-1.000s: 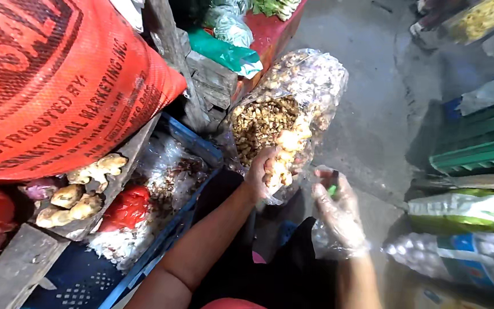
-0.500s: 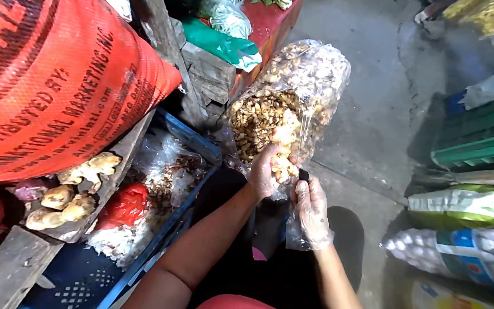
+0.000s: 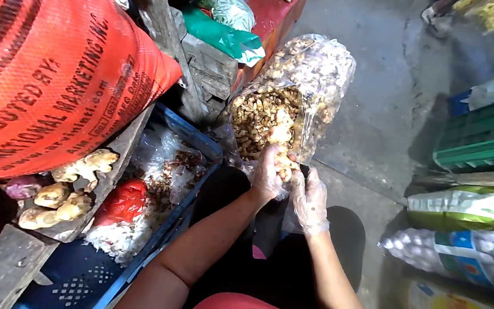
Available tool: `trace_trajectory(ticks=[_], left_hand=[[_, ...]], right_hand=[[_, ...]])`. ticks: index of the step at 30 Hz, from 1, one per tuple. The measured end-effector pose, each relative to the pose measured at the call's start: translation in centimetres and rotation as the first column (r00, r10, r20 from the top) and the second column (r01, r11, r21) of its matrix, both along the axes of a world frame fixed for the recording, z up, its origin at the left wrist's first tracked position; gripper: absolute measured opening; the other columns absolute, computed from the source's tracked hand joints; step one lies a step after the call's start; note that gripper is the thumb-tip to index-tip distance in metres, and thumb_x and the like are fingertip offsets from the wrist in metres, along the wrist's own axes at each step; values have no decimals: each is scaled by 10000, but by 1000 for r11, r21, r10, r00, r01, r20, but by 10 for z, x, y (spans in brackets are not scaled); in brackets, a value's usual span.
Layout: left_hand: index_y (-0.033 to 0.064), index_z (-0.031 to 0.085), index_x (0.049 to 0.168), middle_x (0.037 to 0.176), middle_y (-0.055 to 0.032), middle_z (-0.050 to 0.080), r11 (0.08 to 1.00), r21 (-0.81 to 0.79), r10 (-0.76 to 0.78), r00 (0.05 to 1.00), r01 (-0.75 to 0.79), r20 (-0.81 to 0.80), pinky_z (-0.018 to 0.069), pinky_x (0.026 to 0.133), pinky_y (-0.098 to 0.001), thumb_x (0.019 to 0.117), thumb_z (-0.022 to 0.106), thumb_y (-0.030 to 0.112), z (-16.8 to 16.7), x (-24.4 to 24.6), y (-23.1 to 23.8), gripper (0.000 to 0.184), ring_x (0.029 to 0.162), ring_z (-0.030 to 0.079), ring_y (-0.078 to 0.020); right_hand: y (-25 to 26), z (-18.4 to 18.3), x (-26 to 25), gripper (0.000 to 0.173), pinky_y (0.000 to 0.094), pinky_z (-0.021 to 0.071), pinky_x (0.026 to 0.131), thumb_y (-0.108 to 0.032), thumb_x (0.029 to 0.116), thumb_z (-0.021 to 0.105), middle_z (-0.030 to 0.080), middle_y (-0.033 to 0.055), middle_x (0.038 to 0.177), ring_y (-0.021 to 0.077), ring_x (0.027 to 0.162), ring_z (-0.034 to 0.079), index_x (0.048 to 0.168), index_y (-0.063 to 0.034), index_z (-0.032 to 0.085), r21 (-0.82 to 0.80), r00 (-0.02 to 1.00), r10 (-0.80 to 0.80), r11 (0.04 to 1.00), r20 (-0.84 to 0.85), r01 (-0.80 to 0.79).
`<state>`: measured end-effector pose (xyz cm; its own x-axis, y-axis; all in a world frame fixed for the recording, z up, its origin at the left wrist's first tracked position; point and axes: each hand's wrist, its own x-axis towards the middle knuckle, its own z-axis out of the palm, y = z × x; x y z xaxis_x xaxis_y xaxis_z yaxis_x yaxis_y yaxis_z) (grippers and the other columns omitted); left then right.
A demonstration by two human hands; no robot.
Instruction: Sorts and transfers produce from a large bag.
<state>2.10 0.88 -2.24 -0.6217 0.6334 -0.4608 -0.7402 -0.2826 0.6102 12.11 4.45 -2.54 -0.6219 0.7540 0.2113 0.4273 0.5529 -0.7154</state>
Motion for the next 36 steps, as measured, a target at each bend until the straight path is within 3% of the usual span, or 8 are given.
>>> trace_trajectory(ticks=[4, 9, 14, 20, 24, 29, 32, 36], left_hand=[[93, 530, 1099, 721, 0, 572, 1000, -19, 7, 999, -8, -50, 466, 500, -186, 1098, 305, 203, -2, 1, 1, 251, 549, 543, -53], [80, 543, 1099, 740, -14, 590, 999, 26, -23, 998, 25, -63, 488, 519, -210, 1082, 334, 167, -2, -2, -1, 226, 579, 569, -75], [36, 539, 1240, 882, -41, 643, 986, -39, -166, 982, 163, -90, 546, 665, -195, 1086, 397, 156, -7, -15, 0, 242, 720, 628, -55], [100, 449, 1458, 1157, -78, 651, 998, 33, -36, 939, 50, -342, 601, 766, -356, 1050, 509, 254, -45, -3, 4, 439, 909, 680, -162], [-33, 476, 1456, 1303, -145, 642, 999, 40, 24, 797, 0, -603, 549, 977, -331, 968, 600, 93, -52, -9, 11, 519, 1116, 658, -166], [-14, 579, 1344, 1224, -102, 601, 989, -136, -30, 802, -65, -597, 483, 902, -218, 1033, 472, 16, -2, 0, 7, 330, 1036, 573, -69], [30, 605, 1397, 1313, -205, 594, 966, -178, -44, 561, -188, -827, 485, 927, -272, 915, 639, -26, -6, 4, 4, 487, 1095, 580, -172], [41, 588, 1416, 1301, -192, 592, 967, -196, -72, 555, -166, -829, 485, 909, -264, 919, 630, -24, -10, 4, 4, 503, 1083, 576, -163]], right_hand=[[-3, -4, -6, 367, 479, 570, 744, -170, 1028, 435, 705, 202, 844, 298, 803, 713, 1055, 89, 693, 8, 1000, -17, 1000, 24, 17], [0, -5, -1, 356, 144, 492, 683, -121, 1051, 325, 548, -54, 728, -48, 694, 545, 866, 12, 598, -305, 961, 0, 948, -277, -88], [-12, 48, -16, 387, 258, 558, 637, -295, 1029, 550, 673, 47, 717, 80, 685, 662, 810, -14, 701, 209, 921, 305, 944, -242, -257], [-69, 107, -74, 478, 506, 570, 763, -153, 917, 687, 727, 195, 1032, 366, 901, 717, 1393, -140, 646, 121, 711, 617, 721, 336, -683], [-47, 82, -56, 377, 476, 613, 643, -73, 921, 627, 744, 144, 962, 306, 785, 735, 1268, -177, 729, 193, 858, 494, 836, 143, -513], [0, 42, -3, 430, 469, 583, 821, -247, 1058, 399, 733, 162, 1141, 272, 972, 724, 1336, -30, 645, 234, 973, 227, 945, 32, -228], [11, 21, 6, 452, 409, 559, 656, -206, 1017, 469, 711, 157, 899, 232, 722, 680, 1362, 70, 565, 289, 995, 76, 956, -68, -53], [16, 10, 1, 524, 432, 558, 637, -215, 1013, 485, 704, 150, 860, 242, 692, 673, 1466, 48, 480, 266, 994, 89, 962, -64, -70]])
